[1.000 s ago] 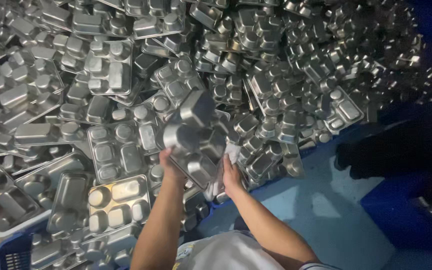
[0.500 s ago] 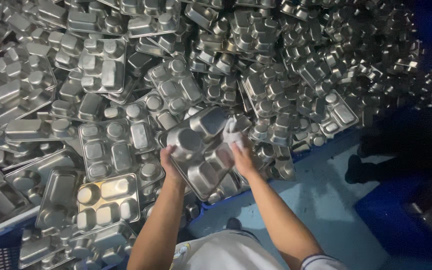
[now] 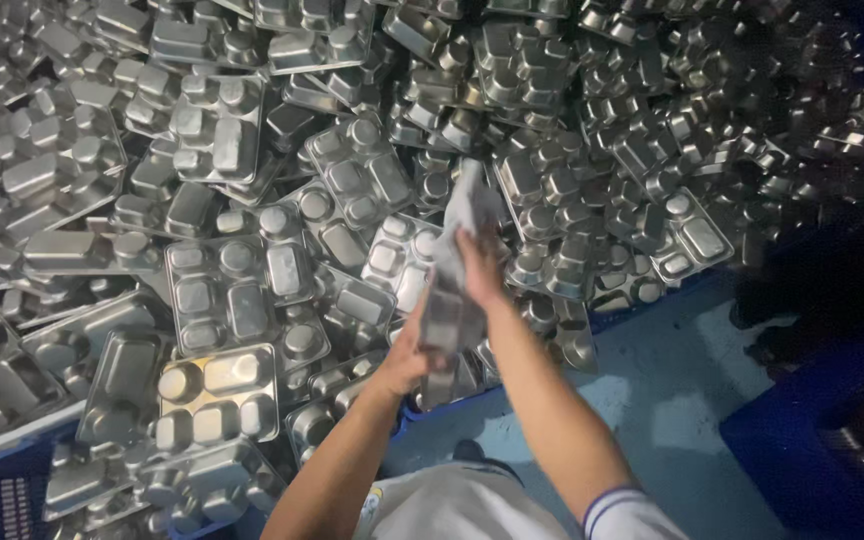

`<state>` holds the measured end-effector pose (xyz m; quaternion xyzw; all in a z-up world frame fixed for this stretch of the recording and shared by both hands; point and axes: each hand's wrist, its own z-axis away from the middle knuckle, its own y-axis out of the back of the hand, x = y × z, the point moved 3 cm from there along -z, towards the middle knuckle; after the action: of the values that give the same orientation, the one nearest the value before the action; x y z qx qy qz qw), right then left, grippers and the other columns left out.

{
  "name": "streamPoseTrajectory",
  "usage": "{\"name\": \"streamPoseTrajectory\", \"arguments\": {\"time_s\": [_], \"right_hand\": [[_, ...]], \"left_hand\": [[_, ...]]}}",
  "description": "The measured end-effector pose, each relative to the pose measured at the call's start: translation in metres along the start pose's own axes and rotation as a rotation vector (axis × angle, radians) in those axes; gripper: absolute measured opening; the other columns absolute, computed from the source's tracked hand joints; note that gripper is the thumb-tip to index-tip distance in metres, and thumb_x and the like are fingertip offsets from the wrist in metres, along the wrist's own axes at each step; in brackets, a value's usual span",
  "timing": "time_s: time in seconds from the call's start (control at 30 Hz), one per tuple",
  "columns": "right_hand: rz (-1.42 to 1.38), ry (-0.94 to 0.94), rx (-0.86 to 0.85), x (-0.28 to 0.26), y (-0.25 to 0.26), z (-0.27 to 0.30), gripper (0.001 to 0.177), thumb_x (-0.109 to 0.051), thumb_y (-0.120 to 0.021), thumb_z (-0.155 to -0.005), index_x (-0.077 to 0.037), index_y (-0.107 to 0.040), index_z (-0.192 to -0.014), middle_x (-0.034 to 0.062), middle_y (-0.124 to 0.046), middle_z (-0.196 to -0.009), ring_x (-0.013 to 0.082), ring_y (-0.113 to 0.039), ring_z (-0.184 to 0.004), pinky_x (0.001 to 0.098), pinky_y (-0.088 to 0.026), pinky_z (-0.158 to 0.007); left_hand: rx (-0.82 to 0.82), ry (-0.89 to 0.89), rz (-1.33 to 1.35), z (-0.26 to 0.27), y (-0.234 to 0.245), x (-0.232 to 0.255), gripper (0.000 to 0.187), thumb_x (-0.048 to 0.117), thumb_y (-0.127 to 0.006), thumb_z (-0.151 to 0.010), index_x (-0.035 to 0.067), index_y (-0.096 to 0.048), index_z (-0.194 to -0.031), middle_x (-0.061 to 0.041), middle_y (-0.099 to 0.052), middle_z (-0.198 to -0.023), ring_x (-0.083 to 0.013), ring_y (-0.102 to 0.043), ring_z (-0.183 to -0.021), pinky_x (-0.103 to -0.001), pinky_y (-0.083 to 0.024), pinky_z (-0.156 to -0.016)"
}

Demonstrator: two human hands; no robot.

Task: The person repeatedly picks up stainless steel compartmentalized trays from a large pile, wipes them with a white cloth, and places them into a white plastic crate. The process is continuous and repetitive.

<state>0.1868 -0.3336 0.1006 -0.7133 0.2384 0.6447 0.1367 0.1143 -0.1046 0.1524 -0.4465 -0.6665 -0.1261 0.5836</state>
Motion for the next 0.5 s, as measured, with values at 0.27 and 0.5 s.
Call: {"name": "streamPoseTrajectory", "arguments": {"time_s": [0.27,0.5], "right_hand": [[-0.51,-0.593,-0.227,0.025,-0.011,0.037,0.056,-0.052,-0.058,-0.097,-0.007,-0.067,-0.129,0.0067,-0.068,-0.112,0.0194,-0.065,-0.098,0.0334,-0.054,-0.082],[-0.526,-0.63,-0.207,-0.01,-0.013,0.098,0.047,-0.038,-0.071,-0.087,-0.005,-0.067,-0.12,0.0098,-0.071,-0.109,0.0231,-0.07,-0.099,0.0408,-0.058,-0.085]], "left_hand": [[-0.069,-0.207,-0.686,0.009,-0.007,0.025,0.134,0.04,-0.08,-0.052,0.014,-0.024,-0.171,-0.02,-0.027,-0.174,-0.0364,-0.026,-0.164,-0.049,-0.023,-0.133],[-0.234,0.125,-1.38,-0.012,0.009,0.047,0.13,0.04,-0.097,-0.042,0.019,-0.036,-0.155,-0.023,-0.029,-0.158,-0.044,-0.026,-0.147,-0.061,-0.024,-0.114]]}}
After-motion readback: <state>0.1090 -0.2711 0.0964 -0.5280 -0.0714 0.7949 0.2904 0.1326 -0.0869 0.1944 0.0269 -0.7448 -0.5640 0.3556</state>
